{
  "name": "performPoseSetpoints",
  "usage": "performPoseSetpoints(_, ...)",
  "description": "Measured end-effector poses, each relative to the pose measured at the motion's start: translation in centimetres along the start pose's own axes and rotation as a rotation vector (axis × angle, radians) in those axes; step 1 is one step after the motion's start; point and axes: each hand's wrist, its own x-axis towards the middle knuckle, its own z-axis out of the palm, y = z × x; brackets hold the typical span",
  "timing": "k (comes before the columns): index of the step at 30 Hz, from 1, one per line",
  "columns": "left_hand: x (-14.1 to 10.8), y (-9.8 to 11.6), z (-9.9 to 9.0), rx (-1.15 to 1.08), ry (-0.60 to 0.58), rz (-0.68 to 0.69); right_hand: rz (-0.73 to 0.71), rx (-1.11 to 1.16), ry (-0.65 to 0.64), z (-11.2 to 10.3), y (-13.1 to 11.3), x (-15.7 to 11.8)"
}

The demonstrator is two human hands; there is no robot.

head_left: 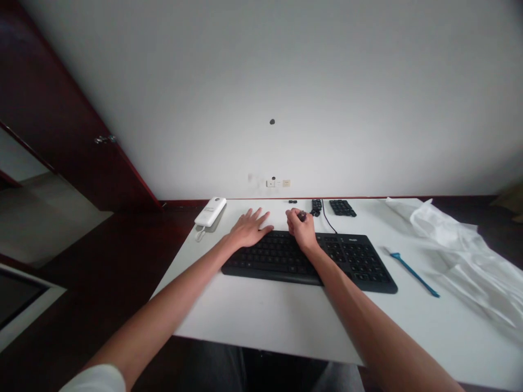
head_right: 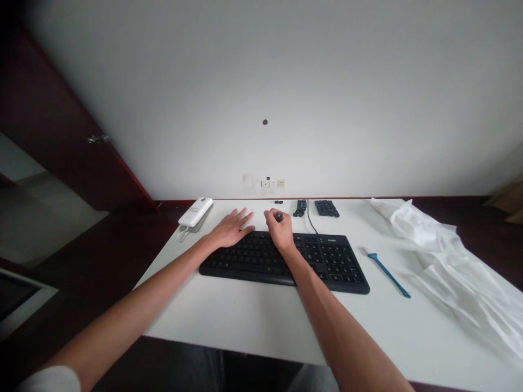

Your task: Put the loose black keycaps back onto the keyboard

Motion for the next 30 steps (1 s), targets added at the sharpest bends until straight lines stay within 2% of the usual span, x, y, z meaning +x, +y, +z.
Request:
performPoseSetpoints(3,2.8,-1.1,-0.2,-0.009,-0.03,-0.018,-0.002,-0.021,0.003,0.1,0.0,0.1)
performPoseSetpoints(7,3.5,-1.7,0.5,0.002,0.108,0.067,0.005,-0.033,0.045,0.2,-0.5,-0.1)
performPoseSetpoints(11,3.3,-1.9,1.0,0.005,0.208,0.119,-0.151,-0.295,0.088,-0.7,-1.5,0.8)
performPoseSetpoints(14,3.3,-1.8,1.1,0.021,0.227,0.113,-0.23,-0.515,0.155,-2.6,-1.9,3.7)
performPoseSetpoints(15,3.3,-1.8,1.0,0.023,0.23,0.111,-0.26,-0.599,0.129,-3.4,-2.0,5.1)
performPoseSetpoints(17,3.3,-1.7,0.9,0.022,0.235,0.109,-0.292,-0.787,-0.012,-4.9,-1.8,8.1)
performPoseSetpoints(20,3.1,-1.7,0.8,0.017,0.233,0.114,-0.217,-1.091,-0.164,-6.4,-1.2,12.2)
performPoseSetpoints(22,3.0,-1.6,0.7,0.013,0.224,0.107,-0.149,-1.24,-0.281,-6.6,-0.6,14.1)
performPoseSetpoints(26,2.9,-1.6,0.6,-0.005,0.21,0.09,-0.113,-1.386,-0.492,-6.1,0.7,15.8)
performPoseSetpoints(30,3.0,-1.5,0.7,-0.011,0.204,0.084,-0.117,-1.429,-0.53,-5.8,2.0,16.3)
